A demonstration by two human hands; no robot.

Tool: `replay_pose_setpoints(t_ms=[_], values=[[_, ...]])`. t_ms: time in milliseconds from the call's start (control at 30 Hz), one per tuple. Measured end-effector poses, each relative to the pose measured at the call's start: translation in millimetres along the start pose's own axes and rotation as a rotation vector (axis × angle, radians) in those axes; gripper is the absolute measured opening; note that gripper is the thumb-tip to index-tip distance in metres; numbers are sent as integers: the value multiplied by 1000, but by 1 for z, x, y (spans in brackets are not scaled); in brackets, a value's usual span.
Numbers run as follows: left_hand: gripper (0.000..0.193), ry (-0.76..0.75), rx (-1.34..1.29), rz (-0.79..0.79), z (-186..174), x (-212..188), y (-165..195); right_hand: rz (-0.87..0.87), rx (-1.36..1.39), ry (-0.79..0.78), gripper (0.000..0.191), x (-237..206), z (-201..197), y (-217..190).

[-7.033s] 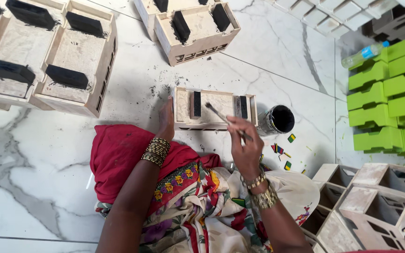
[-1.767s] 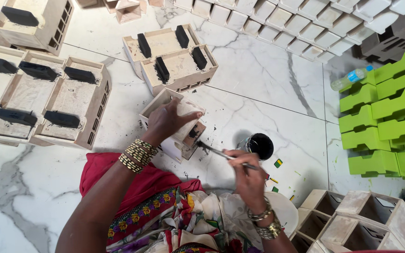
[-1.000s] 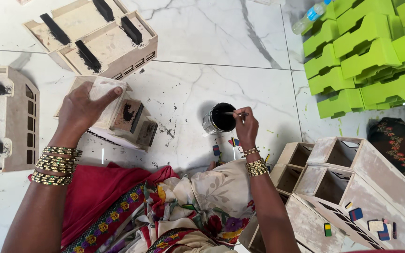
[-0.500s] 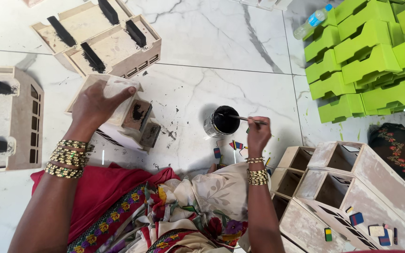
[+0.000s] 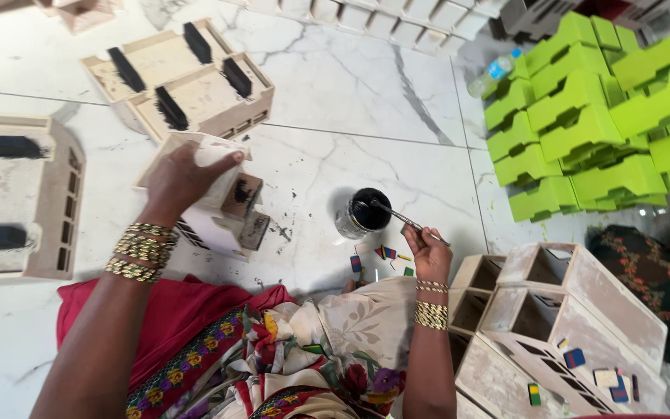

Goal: The person sits on the floor and paints black paint onto the raised rectangular blocks of small wooden model houses using a brush, dipping the brush into a paint can and rotating each model to reach different sides, working through several models one at a time.

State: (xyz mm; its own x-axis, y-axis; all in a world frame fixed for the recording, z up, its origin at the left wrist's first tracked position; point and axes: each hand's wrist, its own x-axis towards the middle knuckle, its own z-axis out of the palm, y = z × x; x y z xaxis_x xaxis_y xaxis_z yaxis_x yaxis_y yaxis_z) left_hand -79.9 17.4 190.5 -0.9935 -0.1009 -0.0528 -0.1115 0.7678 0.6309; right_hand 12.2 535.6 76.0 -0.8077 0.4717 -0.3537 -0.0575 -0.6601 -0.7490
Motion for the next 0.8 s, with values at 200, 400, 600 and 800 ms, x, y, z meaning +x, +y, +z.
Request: replay_pose_setpoints(t_ms=[200,400,600,800], values=[[88,-16,-96,16,-7,4,-1,-171,-95,-386,12,-82,99,-4],[93,-33,-61,0,-12,1,1,-505,-503,-736,10,-172,208,29],[97,-50,-78,-2,-17,-3,0,-547,-641,-995,9,-191,253,68],[99,-52,-115,15,-20,-7,-3,-559,-799,-1069,11,-191,245,53]])
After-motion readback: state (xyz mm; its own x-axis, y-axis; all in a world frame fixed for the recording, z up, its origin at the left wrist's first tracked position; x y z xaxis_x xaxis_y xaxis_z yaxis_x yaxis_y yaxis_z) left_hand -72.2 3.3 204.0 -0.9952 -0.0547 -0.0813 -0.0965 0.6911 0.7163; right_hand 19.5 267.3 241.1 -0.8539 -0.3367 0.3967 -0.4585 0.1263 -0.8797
